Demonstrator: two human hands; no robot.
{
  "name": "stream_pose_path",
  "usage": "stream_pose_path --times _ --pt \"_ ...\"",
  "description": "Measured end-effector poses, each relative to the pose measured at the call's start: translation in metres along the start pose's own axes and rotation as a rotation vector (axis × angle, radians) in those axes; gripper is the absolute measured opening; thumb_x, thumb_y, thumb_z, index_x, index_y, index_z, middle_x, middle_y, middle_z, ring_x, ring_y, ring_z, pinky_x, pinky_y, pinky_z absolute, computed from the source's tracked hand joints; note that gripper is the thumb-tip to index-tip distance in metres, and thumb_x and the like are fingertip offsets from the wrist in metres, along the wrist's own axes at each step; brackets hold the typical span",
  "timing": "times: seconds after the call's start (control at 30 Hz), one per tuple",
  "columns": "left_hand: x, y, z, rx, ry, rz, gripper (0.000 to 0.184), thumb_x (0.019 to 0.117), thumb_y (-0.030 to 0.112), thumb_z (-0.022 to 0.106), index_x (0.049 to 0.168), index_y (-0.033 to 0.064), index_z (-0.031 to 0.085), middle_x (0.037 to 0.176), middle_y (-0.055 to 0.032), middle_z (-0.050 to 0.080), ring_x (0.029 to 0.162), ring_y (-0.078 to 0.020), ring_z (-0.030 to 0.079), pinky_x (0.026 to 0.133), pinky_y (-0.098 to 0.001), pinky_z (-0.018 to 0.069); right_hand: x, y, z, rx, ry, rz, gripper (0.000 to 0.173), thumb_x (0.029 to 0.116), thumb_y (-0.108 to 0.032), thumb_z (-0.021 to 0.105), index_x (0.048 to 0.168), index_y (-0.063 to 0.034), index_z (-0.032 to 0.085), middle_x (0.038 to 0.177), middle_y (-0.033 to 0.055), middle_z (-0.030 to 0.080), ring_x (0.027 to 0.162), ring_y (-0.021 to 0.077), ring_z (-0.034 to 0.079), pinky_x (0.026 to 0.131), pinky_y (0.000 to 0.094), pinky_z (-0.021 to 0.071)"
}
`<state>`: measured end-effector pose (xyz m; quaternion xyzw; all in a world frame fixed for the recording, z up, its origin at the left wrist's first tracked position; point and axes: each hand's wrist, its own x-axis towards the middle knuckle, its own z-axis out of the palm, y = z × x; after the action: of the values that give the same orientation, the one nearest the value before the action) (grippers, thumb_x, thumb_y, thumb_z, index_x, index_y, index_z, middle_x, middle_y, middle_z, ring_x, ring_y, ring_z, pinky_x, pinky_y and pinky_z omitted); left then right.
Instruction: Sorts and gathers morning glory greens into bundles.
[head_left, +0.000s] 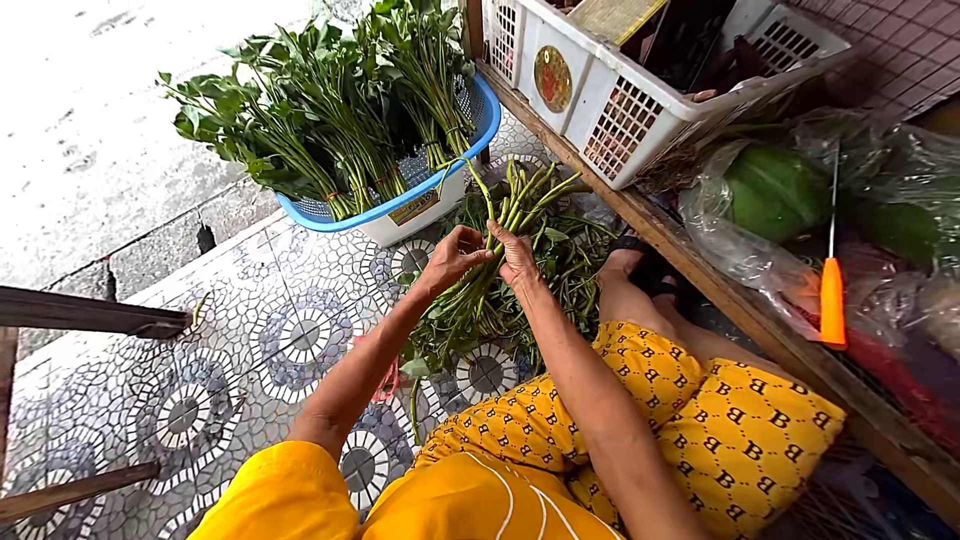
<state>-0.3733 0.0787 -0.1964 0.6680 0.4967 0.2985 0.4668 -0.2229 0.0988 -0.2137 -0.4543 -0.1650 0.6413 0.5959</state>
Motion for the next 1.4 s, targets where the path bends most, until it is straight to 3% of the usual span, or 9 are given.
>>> stream_pose_path --times 0.2,0.3,0.4,0.53,0.73,1.03,1.13,1.23,1.4 --pt "-0.010 0.011 0.012 0.028 0.069 -0.163 0.037 0.1007 0.021 0.065 0.135 0.0074 0.062 0.105 -0.0136 0.072 0.085 -0.0223 0.067 0.079 -0.0439 0.0560 0.002 0.007 -0.005 -0.014 0.033 0.037 0.045 0.0954 -0.020 0.074 0.129 0.0005 0.054 0.108 0.0139 0.066 0.094 0.0181 0.065 0.087 0.0376 0.0568" --pt "-0.006 0.013 0.016 -0.002 0.113 -0.110 0.025 0.1022 0.018 0.062 0.125 0.0082 0.068 0.099 -0.0086 0.072 0.079 -0.0151 0.066 0.075 -0.0370 0.0545 0.001 0.001 -0.003 0.012 0.094 0.086 0.026 0.1020 -0.030 0.066 0.109 -0.0051 0.059 0.080 0.0026 0.062 0.064 0.0097 0.061 0.062 0.0257 0.0564" --pt "-0.009 0.014 0.025 0.038 0.079 -0.070 0.024 0.0998 0.015 0.066 0.122 0.0067 0.070 0.097 -0.0083 0.072 0.080 -0.0162 0.068 0.077 -0.0387 0.0567 0.001 0.000 -0.008 0.056 0.094 0.140 0.035 0.1058 -0.036 0.058 0.120 -0.0044 0.057 0.090 0.0059 0.062 0.073 0.0128 0.060 0.070 0.0302 0.0551" --pt "-0.013 0.007 0.046 0.180 0.173 0.033 0.024 0.0962 0.011 0.070 0.118 0.0015 0.073 0.105 -0.0162 0.072 0.093 -0.0249 0.070 0.088 -0.0443 0.0565 -0.001 0.003 -0.002 0.124 0.069 0.142 0.034 0.1110 -0.040 0.043 0.115 -0.0074 0.053 0.082 0.0037 0.059 0.060 0.0101 0.057 0.055 0.0240 0.0512" --pt "-0.013 0.005 0.054 0.345 0.308 0.062 0.018 0.0942 0.018 0.074 0.108 0.0077 0.078 0.116 -0.0166 0.071 0.109 -0.0366 0.064 0.092 -0.0557 0.0497 -0.003 0.003 -0.001 0.100 0.055 0.114 0.046 0.1114 -0.048 0.034 0.122 -0.0070 0.053 0.084 0.0046 0.061 0.064 0.0116 0.059 0.059 0.0254 0.0522" --pt "0.000 0.015 0.028 0.176 0.122 -0.186 0.029 0.0947 0.019 0.075 0.116 0.0012 0.067 0.098 -0.0147 0.071 0.087 -0.0262 0.068 0.082 -0.0497 0.0539 -0.021 0.002 -0.008 -0.066 -0.073 0.059 0.074 0.1001 -0.074 0.029 0.135 -0.0159 0.057 0.114 0.0050 0.069 0.096 0.0133 0.066 0.083 0.0329 0.0562" --pt "0.001 0.014 0.025 0.160 0.114 -0.190 0.026 0.0958 0.019 0.073 0.115 0.0017 0.067 0.098 -0.0157 0.071 0.086 -0.0270 0.067 0.081 -0.0508 0.0537 -0.022 0.004 -0.010 -0.076 -0.143 0.009 0.065 0.1014 -0.068 0.042 0.141 -0.0169 0.052 0.118 0.0026 0.067 0.099 0.0106 0.065 0.086 0.0306 0.0555" --pt "0.000 0.016 0.025 0.161 0.138 -0.183 0.025 0.0965 0.017 0.070 0.115 0.0018 0.066 0.096 -0.0153 0.071 0.084 -0.0266 0.067 0.078 -0.0502 0.0537 -0.018 0.006 -0.009 -0.071 -0.169 -0.027 0.039 0.1046 -0.033 0.060 0.135 -0.0112 0.050 0.112 0.0016 0.065 0.093 0.0074 0.064 0.083 0.0267 0.0557" --pt "0.001 0.018 0.032 0.304 0.233 -0.207 0.028 0.0941 0.020 0.070 0.115 0.0021 0.065 0.091 -0.0185 0.069 0.084 -0.0359 0.066 0.074 -0.0590 0.0505 -0.021 0.011 -0.010 -0.116 -0.155 -0.003 0.049 0.1073 -0.050 0.048 0.139 -0.0132 0.050 0.125 0.0044 0.065 0.103 0.0110 0.064 0.088 0.0302 0.0547"
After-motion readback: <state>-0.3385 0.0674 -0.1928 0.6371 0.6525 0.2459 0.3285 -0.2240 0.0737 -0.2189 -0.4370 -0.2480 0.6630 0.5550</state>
